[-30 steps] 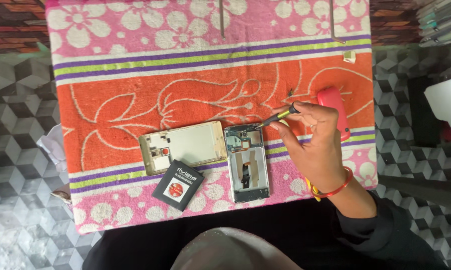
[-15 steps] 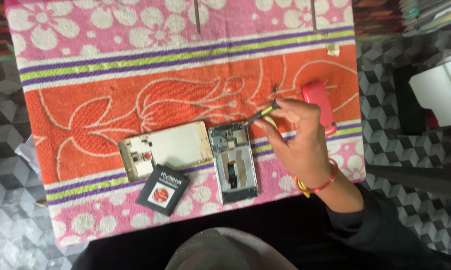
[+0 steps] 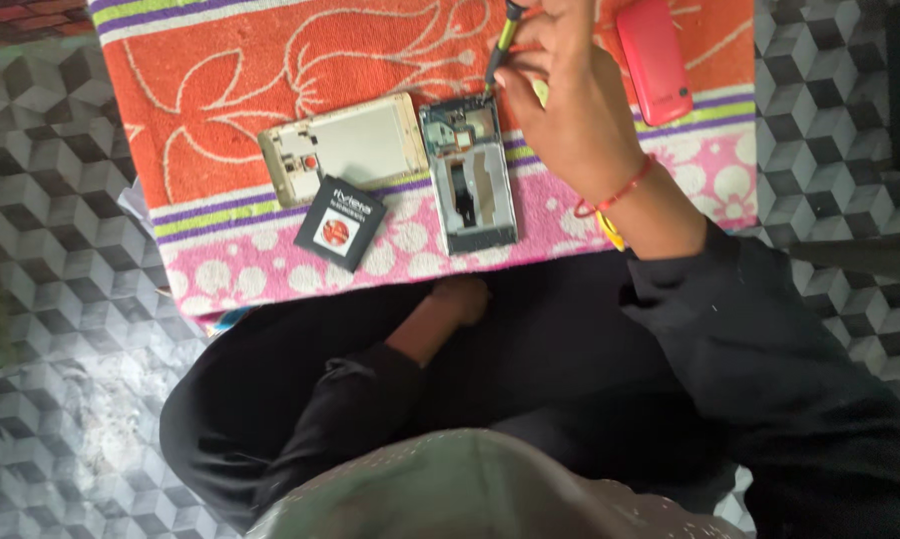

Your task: The person sits at a towel-covered bench and disassembles mobile phones. They use a screwdriver to remove screws, pry open a phone's back cover, remove the battery and internal boards, and set the opened phones and parts on the bench.

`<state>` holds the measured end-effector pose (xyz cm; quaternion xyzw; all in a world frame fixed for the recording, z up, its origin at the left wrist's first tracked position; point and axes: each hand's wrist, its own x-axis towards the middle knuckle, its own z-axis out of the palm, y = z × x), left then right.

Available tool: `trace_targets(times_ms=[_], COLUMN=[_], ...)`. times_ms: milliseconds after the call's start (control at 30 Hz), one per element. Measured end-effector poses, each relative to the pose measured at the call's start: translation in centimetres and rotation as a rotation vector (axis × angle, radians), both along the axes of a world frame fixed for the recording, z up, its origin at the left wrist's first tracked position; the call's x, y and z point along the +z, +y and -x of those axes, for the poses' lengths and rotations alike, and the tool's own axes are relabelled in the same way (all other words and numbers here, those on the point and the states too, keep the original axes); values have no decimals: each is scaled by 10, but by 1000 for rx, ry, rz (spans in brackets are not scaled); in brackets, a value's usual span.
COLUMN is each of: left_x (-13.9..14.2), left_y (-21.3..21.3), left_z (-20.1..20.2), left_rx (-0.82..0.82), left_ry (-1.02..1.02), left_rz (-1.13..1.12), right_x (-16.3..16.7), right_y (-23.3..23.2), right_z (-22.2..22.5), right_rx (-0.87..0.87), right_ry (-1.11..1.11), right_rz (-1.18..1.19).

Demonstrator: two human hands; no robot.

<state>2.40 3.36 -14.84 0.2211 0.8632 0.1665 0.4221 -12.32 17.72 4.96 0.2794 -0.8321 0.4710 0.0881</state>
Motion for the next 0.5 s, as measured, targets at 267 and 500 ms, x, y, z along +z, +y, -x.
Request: trace_targets(times_ms=[267,500], left_x=[96,152], left_y=[-22,-15], left_z=[-82,-111], left_rx=[130,26], left_ry=[122,262], left_rz=[-371,-203], right_x=[-22,-17], right_y=[3,-10], right_z=[8,6], right_rx=[-35,-66], right_ry=[94,67], right_rz=[36,-21])
